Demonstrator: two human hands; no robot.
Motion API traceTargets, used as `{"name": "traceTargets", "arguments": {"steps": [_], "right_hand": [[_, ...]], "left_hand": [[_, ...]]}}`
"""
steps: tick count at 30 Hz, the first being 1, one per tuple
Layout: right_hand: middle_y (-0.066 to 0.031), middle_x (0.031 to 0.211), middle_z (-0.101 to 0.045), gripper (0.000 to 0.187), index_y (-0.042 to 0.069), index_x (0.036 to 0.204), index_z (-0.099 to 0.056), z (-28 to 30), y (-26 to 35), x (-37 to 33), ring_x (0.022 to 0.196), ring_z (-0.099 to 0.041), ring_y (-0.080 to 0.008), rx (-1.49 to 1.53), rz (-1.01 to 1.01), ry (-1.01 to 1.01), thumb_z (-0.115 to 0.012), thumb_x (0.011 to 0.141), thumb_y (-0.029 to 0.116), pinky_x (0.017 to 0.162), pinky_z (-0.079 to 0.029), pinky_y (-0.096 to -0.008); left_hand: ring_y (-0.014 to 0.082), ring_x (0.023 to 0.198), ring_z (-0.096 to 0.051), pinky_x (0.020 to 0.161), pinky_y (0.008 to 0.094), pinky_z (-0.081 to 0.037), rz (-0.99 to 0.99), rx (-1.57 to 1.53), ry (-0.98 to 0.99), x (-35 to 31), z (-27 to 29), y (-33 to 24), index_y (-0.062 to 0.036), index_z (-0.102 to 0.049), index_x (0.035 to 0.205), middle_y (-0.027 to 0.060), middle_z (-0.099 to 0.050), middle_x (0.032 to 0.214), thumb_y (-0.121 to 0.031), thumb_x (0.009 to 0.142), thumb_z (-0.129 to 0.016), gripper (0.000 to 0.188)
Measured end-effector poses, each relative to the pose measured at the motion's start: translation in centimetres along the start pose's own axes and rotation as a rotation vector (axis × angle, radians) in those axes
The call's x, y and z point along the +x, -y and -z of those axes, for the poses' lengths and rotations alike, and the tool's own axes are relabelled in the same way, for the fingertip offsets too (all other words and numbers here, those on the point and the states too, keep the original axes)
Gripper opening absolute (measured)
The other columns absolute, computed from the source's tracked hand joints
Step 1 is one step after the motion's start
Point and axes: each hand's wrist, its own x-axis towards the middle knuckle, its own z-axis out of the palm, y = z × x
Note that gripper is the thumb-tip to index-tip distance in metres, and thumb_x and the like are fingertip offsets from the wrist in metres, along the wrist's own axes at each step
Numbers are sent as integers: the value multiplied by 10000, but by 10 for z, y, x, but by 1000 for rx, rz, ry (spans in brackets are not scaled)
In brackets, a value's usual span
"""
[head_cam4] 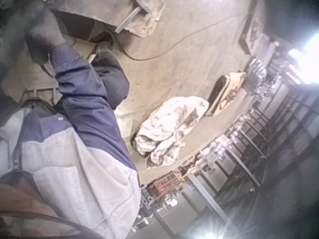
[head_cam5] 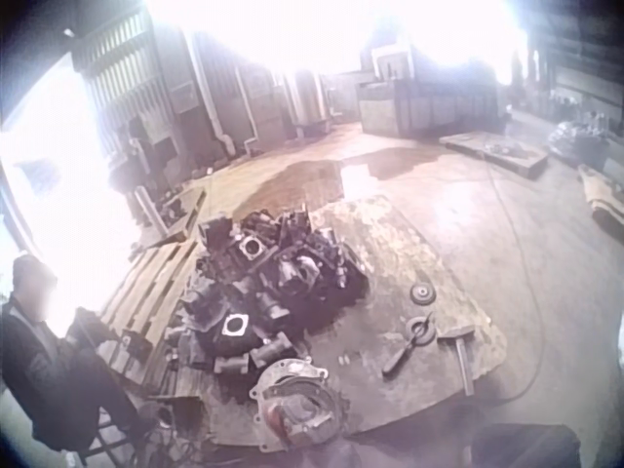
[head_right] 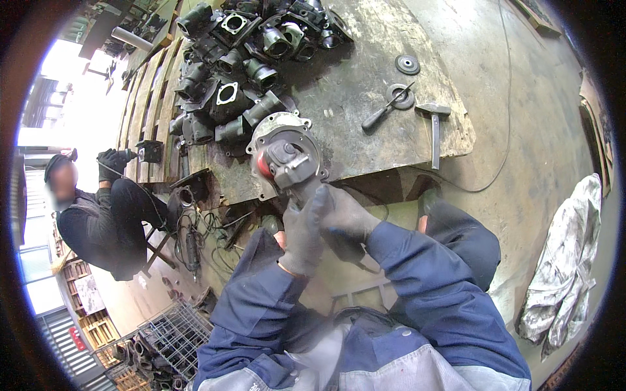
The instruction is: The person uses an angle grinder to smooth the inner and outer surfaces of a metal housing part. They hold the part with one hand and operate the grinder with the other, rotating the part to access different areas. The person places the finished part into a wire basket.
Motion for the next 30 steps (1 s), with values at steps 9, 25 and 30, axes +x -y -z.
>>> {"name": "traceTargets", "arguments": {"steps": [9,25,30], "right_hand": [[-102,1133,-696,463,26,1222,-573,-13,-66,-48,1067,-659,-185,32,-36,-29,-820,848,141,979,-529,-360],[-93,1259,-700,575,27,1321,-599,-16,-78,-62,1136,-664,-185,271,-120,-303,-858,813,101,1000,-532,-363],[-77,1252,-704,537,33,1308,-608,-4,-88,-39,1113,-667,-171,308,-71,-301,-843,827,75,980,-536,-348]], "left_hand": [[141,1020,-652,869,337,-533,168,101,-65,-37,14,57,44,-651,1240,69,-715,1146,-242,940,-812,445],[114,903,-656,802,303,-536,213,168,105,-6,3,88,-39,-684,1186,18,-720,1052,-152,935,-781,292],[121,855,-672,798,317,-558,172,160,69,17,-1,90,10,-707,1088,62,-760,993,-265,868,-881,392]]}}
